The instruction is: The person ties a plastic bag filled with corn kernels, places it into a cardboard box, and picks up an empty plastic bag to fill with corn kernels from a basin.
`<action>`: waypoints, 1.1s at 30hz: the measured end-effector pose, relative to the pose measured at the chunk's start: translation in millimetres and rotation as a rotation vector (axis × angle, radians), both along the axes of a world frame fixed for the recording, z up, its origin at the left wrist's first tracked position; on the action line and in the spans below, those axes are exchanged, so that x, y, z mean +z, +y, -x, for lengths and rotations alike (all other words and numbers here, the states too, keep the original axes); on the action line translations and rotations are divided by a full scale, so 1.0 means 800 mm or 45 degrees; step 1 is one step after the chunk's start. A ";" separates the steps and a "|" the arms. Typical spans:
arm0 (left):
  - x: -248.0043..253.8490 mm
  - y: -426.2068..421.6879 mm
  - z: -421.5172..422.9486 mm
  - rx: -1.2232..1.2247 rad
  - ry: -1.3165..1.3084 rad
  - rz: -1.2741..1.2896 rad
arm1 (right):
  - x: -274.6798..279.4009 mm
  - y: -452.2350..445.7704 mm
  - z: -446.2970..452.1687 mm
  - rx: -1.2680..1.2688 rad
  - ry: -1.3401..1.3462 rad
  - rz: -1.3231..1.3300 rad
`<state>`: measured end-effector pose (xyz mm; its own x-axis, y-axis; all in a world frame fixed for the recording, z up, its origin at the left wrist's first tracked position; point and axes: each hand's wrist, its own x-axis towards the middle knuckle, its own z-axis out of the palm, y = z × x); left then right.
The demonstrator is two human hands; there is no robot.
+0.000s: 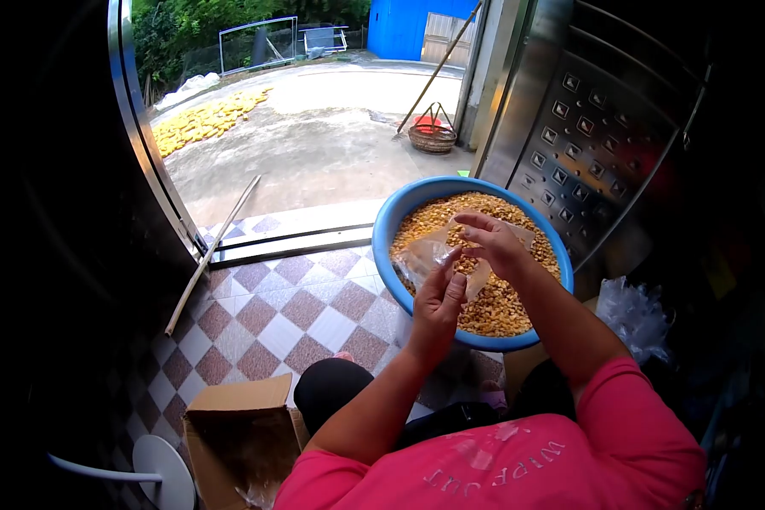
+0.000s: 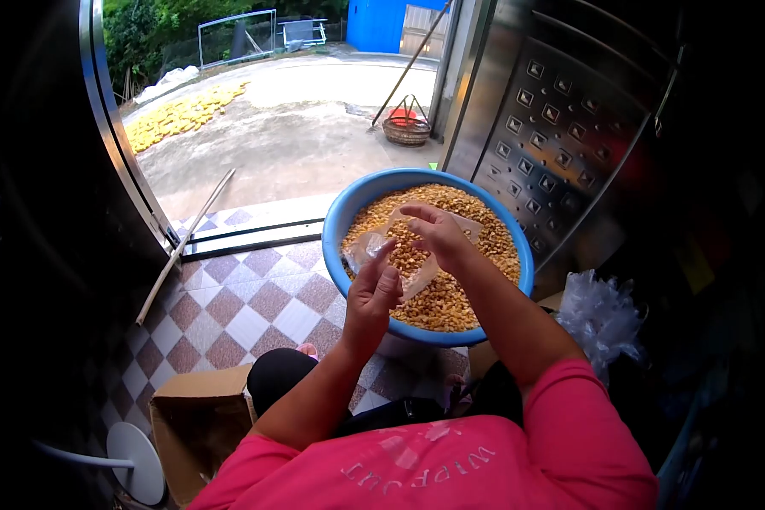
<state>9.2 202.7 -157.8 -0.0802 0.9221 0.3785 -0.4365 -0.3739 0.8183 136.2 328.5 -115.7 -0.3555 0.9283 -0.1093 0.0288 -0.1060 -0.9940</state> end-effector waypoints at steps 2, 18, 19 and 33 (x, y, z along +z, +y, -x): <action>0.001 0.001 0.001 0.006 -0.026 0.012 | 0.000 -0.008 -0.011 0.067 0.027 -0.087; -0.008 0.005 -0.012 -0.010 -0.020 -0.011 | -0.053 -0.074 -0.116 0.439 -1.461 -0.442; -0.008 0.005 -0.012 -0.010 -0.014 -0.014 | -0.050 -0.078 -0.108 0.476 -1.457 -0.431; -0.008 0.003 -0.013 -0.028 -0.066 0.037 | -0.096 -0.066 -0.106 0.003 -0.863 -0.533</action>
<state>19.3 205.2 -164.3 -0.0785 0.9345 0.3472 -0.4862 -0.3400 0.8050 221.1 275.4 -192.6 -0.3382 0.9394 0.0555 0.6412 0.2732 -0.7171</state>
